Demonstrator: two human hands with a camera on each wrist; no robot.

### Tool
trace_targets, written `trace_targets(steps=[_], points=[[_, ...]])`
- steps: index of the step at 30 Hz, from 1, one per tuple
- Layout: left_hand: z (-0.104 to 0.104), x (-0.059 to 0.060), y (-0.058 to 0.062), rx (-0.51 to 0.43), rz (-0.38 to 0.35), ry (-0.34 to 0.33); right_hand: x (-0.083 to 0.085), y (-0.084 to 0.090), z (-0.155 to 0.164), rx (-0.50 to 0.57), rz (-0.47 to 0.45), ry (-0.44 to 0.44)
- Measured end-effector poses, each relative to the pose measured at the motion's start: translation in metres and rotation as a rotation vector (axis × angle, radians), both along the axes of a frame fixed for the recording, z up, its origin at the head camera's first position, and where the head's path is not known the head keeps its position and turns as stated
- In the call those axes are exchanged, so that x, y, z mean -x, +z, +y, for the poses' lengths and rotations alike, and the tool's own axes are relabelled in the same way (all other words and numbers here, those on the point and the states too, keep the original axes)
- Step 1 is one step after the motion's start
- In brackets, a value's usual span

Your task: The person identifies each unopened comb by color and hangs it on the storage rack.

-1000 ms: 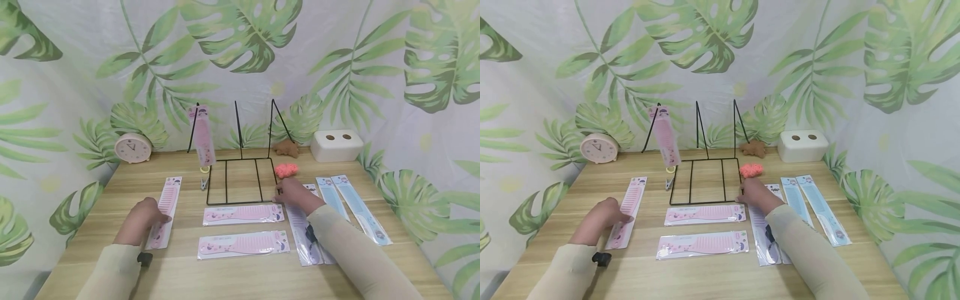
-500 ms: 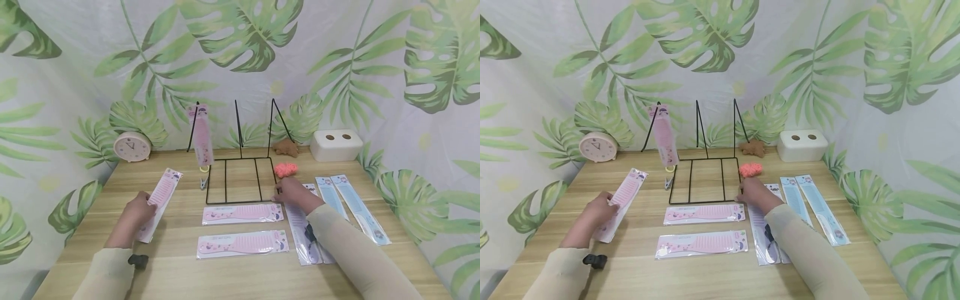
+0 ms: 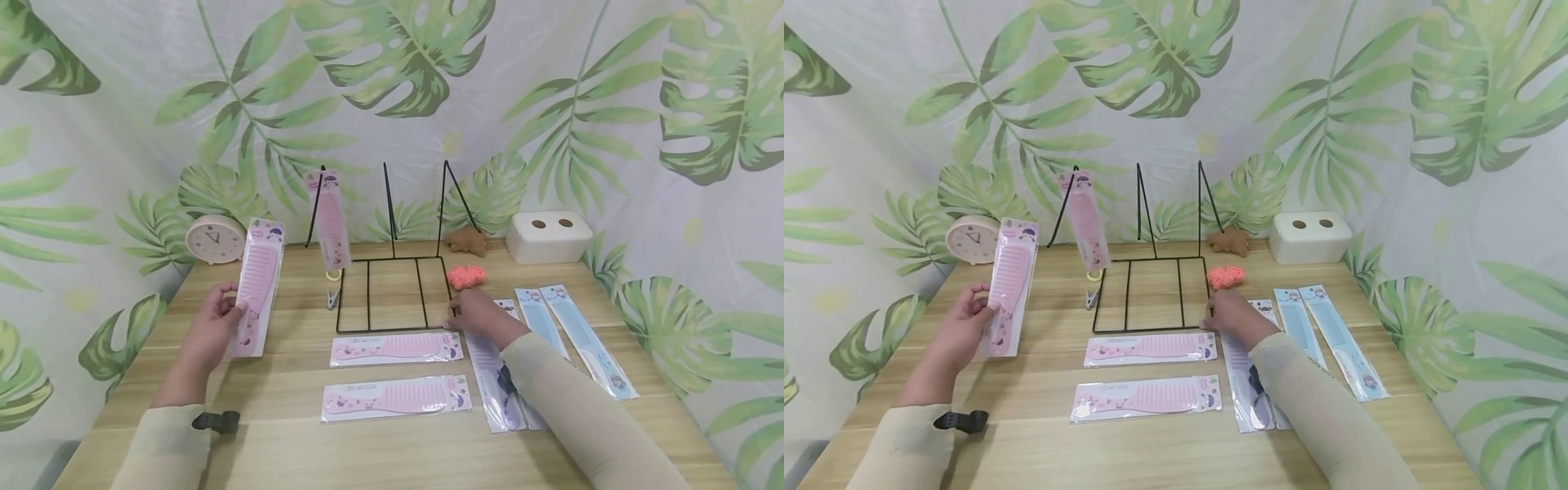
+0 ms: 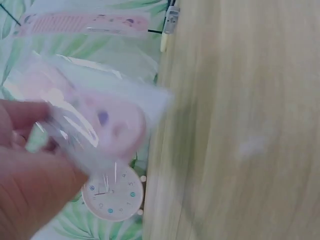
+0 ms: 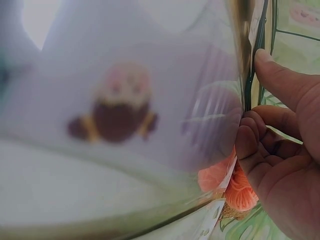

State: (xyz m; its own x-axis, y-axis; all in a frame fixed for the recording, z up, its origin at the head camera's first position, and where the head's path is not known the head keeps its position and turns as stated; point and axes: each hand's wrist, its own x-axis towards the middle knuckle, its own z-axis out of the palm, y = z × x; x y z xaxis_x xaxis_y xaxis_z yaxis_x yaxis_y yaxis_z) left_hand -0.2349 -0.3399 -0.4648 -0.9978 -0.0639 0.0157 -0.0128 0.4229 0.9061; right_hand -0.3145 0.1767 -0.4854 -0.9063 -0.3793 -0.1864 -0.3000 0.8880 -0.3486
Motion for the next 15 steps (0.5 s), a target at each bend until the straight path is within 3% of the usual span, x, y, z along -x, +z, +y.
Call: trace_targets(steps=[3, 6, 10, 15], points=[[0.0013, -0.0028, 0.0018, -0.257, 0.074, -0.118, 0.0005, -0.0012, -0.0001, 0.002, -0.005, -0.006], [0.0024, -0.0038, 0.0007, -0.473, 0.122, -0.292, 0.0007, -0.0017, -0.0002, 0.003, -0.011, -0.012], [0.0038, -0.0032, -0.0005, -0.559, 0.155, -0.487, 0.0009, -0.0014, 0.0, 0.003, -0.012, -0.014], [0.0065, -0.0025, 0.0008, -0.566, 0.16, -0.621, 0.0008, -0.0004, 0.0, 0.001, 0.005, 0.001]])
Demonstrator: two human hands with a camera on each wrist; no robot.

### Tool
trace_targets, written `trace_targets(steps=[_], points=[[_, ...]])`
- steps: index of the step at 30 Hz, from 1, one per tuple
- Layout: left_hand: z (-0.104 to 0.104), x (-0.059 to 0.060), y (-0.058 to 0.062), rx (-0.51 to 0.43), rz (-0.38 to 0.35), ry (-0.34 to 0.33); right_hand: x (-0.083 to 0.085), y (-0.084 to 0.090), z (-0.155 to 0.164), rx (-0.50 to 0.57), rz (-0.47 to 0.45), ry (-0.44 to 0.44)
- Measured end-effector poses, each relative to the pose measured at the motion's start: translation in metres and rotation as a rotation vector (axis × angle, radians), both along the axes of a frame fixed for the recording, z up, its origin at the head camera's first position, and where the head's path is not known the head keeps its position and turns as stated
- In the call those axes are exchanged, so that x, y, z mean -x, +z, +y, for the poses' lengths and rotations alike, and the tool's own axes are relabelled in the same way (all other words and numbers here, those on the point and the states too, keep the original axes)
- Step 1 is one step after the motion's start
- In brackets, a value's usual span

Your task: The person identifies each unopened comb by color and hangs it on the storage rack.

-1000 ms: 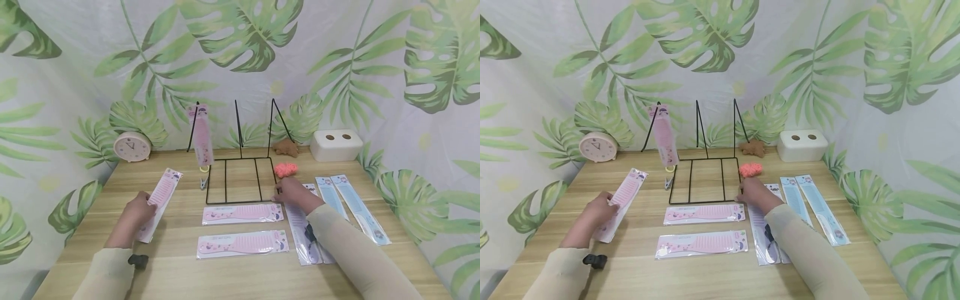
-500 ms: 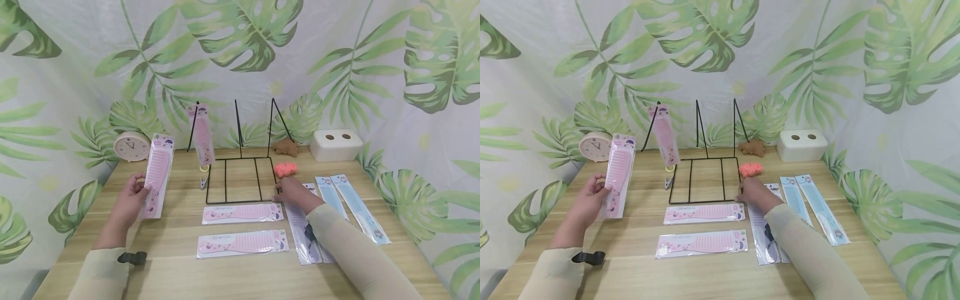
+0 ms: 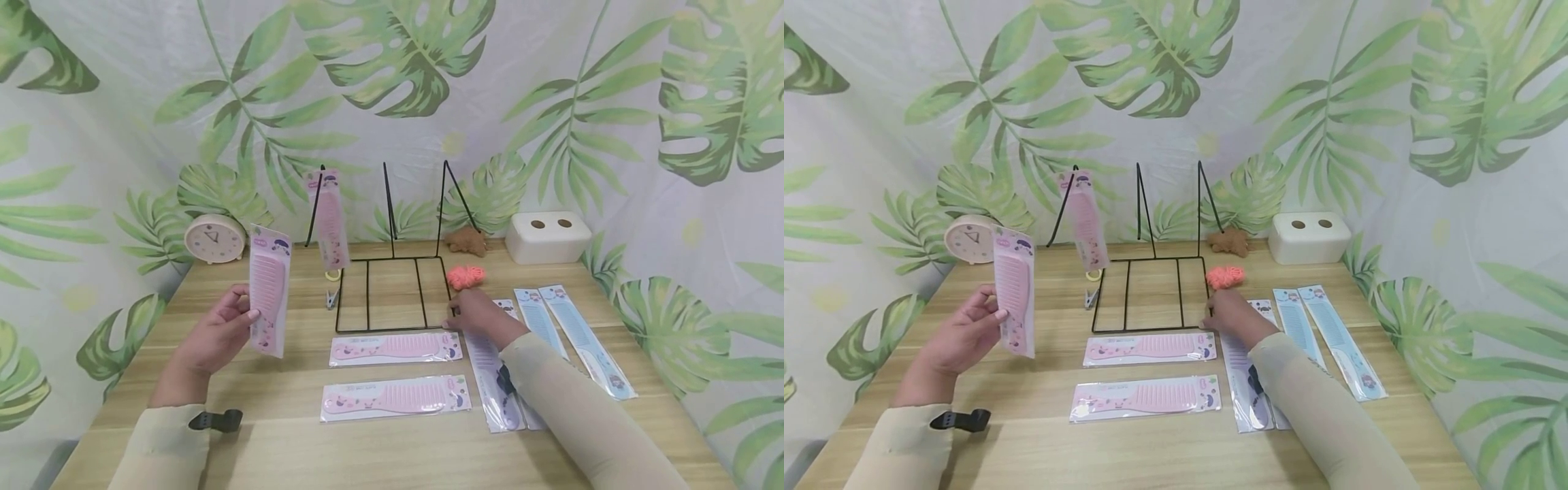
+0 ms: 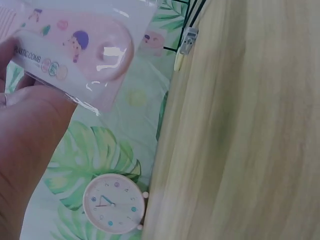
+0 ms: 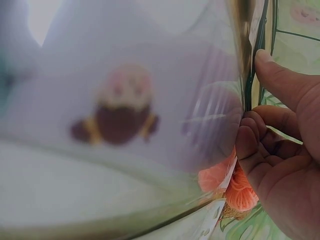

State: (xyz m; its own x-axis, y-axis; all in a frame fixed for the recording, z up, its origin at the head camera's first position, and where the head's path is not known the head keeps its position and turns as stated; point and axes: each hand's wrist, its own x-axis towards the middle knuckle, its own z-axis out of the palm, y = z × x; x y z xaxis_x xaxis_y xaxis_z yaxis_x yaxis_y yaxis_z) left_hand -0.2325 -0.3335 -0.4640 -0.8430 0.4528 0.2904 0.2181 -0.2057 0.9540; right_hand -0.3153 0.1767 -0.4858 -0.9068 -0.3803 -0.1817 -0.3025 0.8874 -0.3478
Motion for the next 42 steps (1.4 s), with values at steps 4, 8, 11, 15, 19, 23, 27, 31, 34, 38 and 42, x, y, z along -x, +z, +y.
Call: trace_targets(steps=[4, 8, 11, 15, 19, 23, 27, 31, 34, 38, 42], points=[[0.004, 0.002, 0.003, 0.042, 0.017, -0.053, 0.0, 0.0, 0.0, -0.008, 0.009, 0.01], [0.009, 0.003, 0.005, 0.102, 0.029, -0.071, 0.0, 0.0, 0.0, -0.013, 0.018, 0.02], [0.013, 0.003, 0.007, 0.135, 0.032, -0.058, 0.0, 0.0, 0.0, -0.01, 0.017, 0.017], [0.016, 0.003, 0.009, 0.168, 0.022, -0.031, -0.001, 0.0, 0.0, -0.007, 0.011, 0.008], [0.017, 0.003, 0.01, 0.193, 0.004, -0.004, 0.0, 0.0, 0.0, -0.004, 0.009, 0.004], [0.018, 0.004, 0.009, 0.189, -0.002, 0.001, 0.0, -0.001, -0.001, -0.007, 0.011, 0.007], [0.021, 0.004, 0.008, 0.193, -0.009, 0.051, 0.001, -0.001, -0.001, -0.014, 0.005, 0.003], [0.032, 0.005, 0.009, 0.29, -0.044, 0.227, 0.001, -0.001, -0.001, -0.022, 0.011, 0.013], [0.043, 0.008, 0.012, 0.38, -0.088, 0.384, 0.0, 0.0, -0.001, -0.021, 0.012, 0.017], [0.062, 0.015, 0.017, 0.367, -0.155, 0.531, 0.0, 0.001, -0.001, -0.017, 0.014, 0.019], [0.084, 0.027, 0.024, 0.294, -0.217, 0.643, 0.0, 0.0, -0.001, -0.016, 0.011, 0.011]])
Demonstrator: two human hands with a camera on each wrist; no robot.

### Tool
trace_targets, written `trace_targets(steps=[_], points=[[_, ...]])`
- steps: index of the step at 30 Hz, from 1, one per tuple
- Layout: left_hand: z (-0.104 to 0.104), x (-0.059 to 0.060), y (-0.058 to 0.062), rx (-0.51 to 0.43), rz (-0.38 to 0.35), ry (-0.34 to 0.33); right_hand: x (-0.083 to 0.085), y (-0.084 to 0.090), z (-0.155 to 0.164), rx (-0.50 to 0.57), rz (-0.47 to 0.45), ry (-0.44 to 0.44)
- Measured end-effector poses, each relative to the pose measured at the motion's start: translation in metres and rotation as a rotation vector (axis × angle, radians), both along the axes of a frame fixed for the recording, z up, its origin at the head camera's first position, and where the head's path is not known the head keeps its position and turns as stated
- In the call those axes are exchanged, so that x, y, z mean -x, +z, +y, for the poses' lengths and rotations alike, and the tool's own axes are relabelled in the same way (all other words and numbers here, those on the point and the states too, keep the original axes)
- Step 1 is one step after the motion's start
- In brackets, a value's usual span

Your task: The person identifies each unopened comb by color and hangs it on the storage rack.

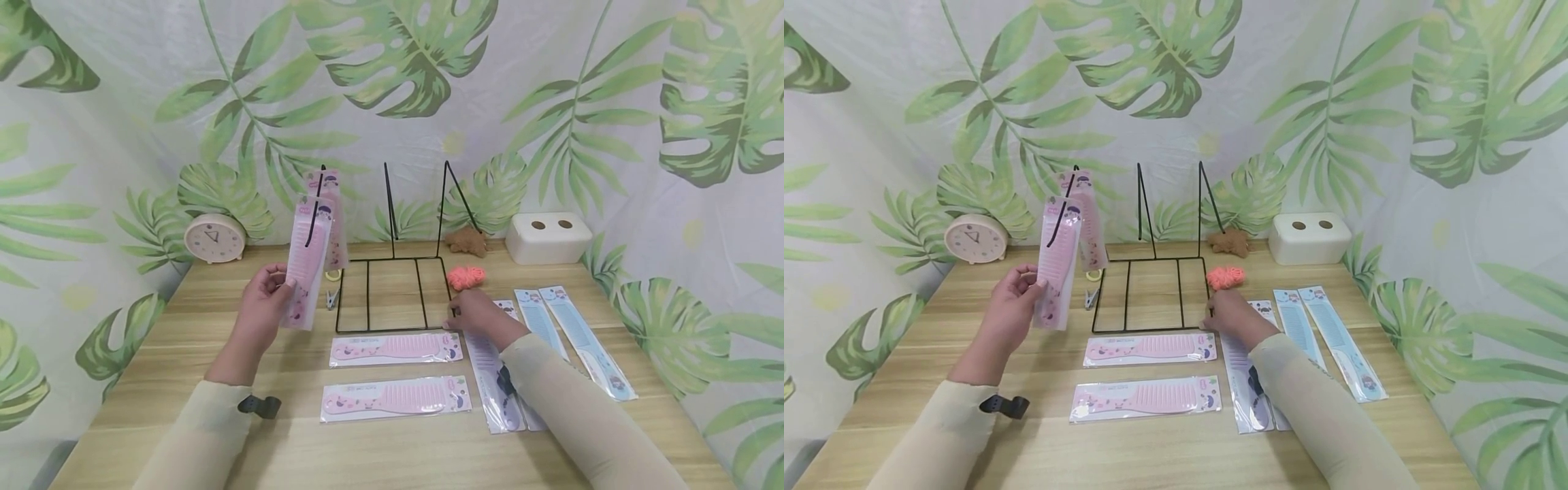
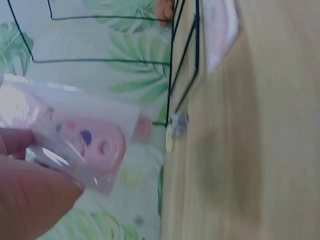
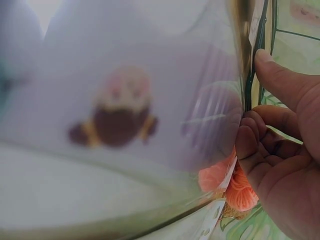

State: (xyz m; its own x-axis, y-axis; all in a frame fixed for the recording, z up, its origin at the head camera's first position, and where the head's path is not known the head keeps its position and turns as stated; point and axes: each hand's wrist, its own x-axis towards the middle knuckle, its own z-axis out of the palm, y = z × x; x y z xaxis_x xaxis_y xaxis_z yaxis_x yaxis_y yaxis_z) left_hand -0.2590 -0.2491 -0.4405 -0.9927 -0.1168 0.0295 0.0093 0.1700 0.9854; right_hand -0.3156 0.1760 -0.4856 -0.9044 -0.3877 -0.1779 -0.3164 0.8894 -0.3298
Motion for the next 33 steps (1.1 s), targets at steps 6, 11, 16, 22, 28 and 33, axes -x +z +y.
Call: trace_targets(steps=[6, 11, 16, 22, 28, 33], points=[[0.027, 0.023, 0.008, -0.045, -0.003, 0.119, -0.001, 0.001, 0.001, 0.009, 0.013, -0.001], [0.037, 0.041, 0.003, -0.047, 0.051, 0.17, -0.002, 0.0, 0.001, 0.014, -0.004, -0.024], [0.043, 0.055, -0.001, -0.029, 0.086, 0.202, -0.002, -0.001, 0.0, 0.018, -0.018, -0.038], [0.051, 0.065, -0.001, 0.01, 0.066, 0.209, -0.001, 0.0, 0.001, 0.02, -0.031, -0.039], [0.053, 0.076, -0.005, 0.144, 0.042, 0.187, 0.0, -0.001, 0.002, 0.01, -0.029, -0.019], [0.052, 0.086, -0.009, 0.201, 0.058, 0.182, 0.001, -0.002, 0.002, 0.008, -0.017, -0.01]])
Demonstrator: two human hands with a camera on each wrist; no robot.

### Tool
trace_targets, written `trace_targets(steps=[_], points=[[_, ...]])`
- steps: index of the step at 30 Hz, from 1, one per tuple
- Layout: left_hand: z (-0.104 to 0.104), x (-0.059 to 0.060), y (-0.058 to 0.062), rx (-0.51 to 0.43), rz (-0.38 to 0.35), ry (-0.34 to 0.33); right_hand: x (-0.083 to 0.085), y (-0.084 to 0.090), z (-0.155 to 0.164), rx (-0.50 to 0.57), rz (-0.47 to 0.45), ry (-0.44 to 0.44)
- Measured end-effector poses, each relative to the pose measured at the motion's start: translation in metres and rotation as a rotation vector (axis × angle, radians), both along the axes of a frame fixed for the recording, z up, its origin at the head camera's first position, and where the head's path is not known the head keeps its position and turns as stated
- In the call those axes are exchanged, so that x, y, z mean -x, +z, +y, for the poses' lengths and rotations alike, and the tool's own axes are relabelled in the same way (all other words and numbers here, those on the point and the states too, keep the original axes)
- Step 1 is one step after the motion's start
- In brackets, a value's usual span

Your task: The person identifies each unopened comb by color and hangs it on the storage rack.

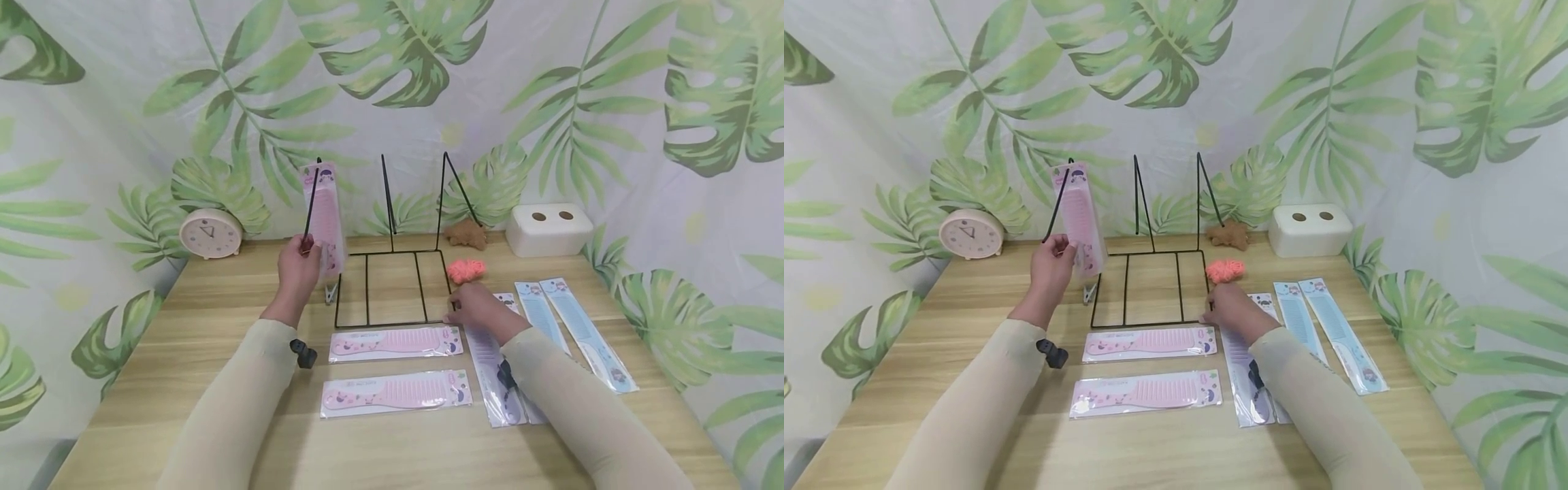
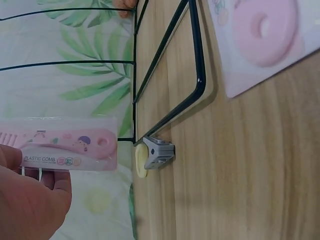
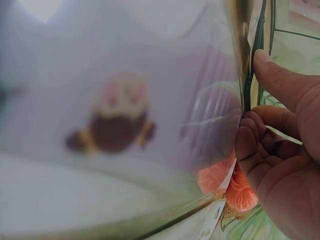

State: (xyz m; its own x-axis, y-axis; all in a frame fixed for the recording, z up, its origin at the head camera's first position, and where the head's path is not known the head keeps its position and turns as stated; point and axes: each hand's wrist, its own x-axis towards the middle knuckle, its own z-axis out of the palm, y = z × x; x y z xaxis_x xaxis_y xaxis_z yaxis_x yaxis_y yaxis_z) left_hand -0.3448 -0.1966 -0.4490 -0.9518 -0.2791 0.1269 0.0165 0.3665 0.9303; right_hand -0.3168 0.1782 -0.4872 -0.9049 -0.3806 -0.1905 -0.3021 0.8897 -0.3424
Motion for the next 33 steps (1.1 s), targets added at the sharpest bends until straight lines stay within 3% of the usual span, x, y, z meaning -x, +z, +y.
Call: trace_targets(steps=[14, 24, 33], points=[[-0.001, 0.01, -0.007, -0.016, -0.043, -0.01, 0.001, 0.0, 0.002, 0.012, -0.007, 0.012], [-0.004, 0.013, -0.015, -0.029, -0.066, 0.019, 0.0, 0.003, 0.001, 0.01, -0.006, 0.01], [-0.012, 0.007, -0.016, -0.046, -0.102, 0.024, -0.001, 0.005, 0.0, -0.003, 0.018, 0.033]])
